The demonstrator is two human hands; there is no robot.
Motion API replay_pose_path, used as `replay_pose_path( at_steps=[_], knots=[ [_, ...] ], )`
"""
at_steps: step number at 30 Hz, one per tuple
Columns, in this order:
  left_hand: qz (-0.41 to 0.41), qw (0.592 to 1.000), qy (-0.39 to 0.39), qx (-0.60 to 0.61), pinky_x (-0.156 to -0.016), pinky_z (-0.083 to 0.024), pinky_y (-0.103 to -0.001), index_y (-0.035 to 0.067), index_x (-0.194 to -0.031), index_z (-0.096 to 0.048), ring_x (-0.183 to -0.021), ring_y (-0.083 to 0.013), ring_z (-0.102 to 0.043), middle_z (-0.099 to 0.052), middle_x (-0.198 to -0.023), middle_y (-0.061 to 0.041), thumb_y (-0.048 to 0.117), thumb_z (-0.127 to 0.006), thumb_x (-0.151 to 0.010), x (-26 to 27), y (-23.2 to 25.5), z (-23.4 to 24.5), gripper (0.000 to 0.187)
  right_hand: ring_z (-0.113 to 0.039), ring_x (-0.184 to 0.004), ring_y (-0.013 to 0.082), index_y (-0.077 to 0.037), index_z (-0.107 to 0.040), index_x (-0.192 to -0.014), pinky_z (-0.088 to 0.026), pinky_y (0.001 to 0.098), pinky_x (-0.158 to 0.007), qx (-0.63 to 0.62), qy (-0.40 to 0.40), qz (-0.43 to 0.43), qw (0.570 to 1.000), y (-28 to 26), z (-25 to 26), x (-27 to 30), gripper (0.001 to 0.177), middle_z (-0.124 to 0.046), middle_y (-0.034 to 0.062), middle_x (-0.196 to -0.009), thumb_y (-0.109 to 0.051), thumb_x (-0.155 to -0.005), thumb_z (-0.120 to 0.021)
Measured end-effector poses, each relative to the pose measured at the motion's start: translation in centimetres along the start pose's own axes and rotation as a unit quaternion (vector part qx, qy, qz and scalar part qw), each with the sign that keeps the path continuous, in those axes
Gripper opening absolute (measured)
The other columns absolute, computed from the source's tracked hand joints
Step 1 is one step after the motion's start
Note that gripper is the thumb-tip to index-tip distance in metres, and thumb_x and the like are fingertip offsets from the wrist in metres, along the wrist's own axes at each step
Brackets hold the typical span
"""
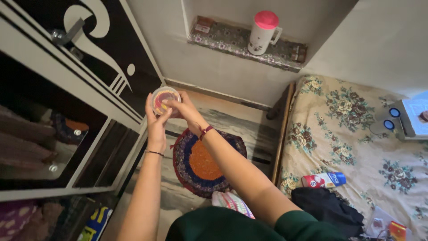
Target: The person picks up small round containers from the bed, opens a wardrobe drawer, and places the containers inside. The person also rubs their hands together at intervals and arranges items in the drawer before closing it.
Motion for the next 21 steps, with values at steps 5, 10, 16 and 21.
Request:
replay_pose_path(
  at_steps=[5,10,16,21],
  knots=[
    [-0.019,0.998,0.031,-0.042,-0.122,-0.035,-0.038,0.013,-0.165,-0.025,-0.146,-0.0227,-0.042,-0.038,-0.154,-0.009,0.010,-0.071,-0.091,-2.2,-1.2,-0.5,0.087,-0.068,-0.107,0.0229,-0.002,-0.047,-0.136,-0.056,0.0381,-0.092,0.008,0.016,-0.007,1.000,-1.0,1.4,-1.8,0.067,-0.065,0.0165,-0.122,-0.033,-0.083,-0.075],
    [-0.036,0.995,0.094,0.025,-0.120,-0.035,-0.037,0.009,-0.154,-0.029,-0.143,-0.0214,-0.044,-0.046,-0.150,-0.008,0.018,-0.073,-0.092,-4.3,-2.9,-1.8,0.076,-0.065,-0.111,0.0238,-0.002,-0.045,-0.138,-0.054,0.0399,-0.094,-0.002,-0.011,-0.002,1.000,-2.2,2.3,-4.8,0.068,-0.063,0.0163,-0.124,-0.032,-0.083,-0.075],
    [-0.041,0.987,0.124,0.093,-0.114,-0.039,-0.036,0.009,-0.148,-0.042,-0.135,-0.0185,-0.050,-0.053,-0.144,-0.007,0.020,-0.067,-0.095,-6.9,-3.1,-3.1,0.060,-0.062,-0.115,0.0236,-0.003,-0.042,-0.138,-0.052,0.0398,-0.097,-0.010,-0.055,-0.001,0.998,-2.7,2.6,-8.9,0.071,-0.059,0.0161,-0.128,-0.030,-0.082,-0.075],
    [-0.065,0.978,0.165,0.107,-0.113,-0.041,-0.037,0.010,-0.149,-0.041,-0.132,-0.0183,-0.053,-0.055,-0.142,-0.006,0.017,-0.065,-0.095,-8.0,-2.5,-2.6,0.060,-0.060,-0.115,0.0222,-0.002,-0.043,-0.139,-0.048,0.0372,-0.100,0.003,-0.086,-0.013,0.996,-1.8,1.9,-11.5,0.070,-0.060,0.0174,-0.129,-0.029,-0.084,-0.076]
  ],
)
Point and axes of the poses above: each hand's wrist, its own x-axis away from the middle knuckle, its own z-axis out of the back of the hand, y = z × x, the point moved 6 cm from there along -x, towards the middle knuckle
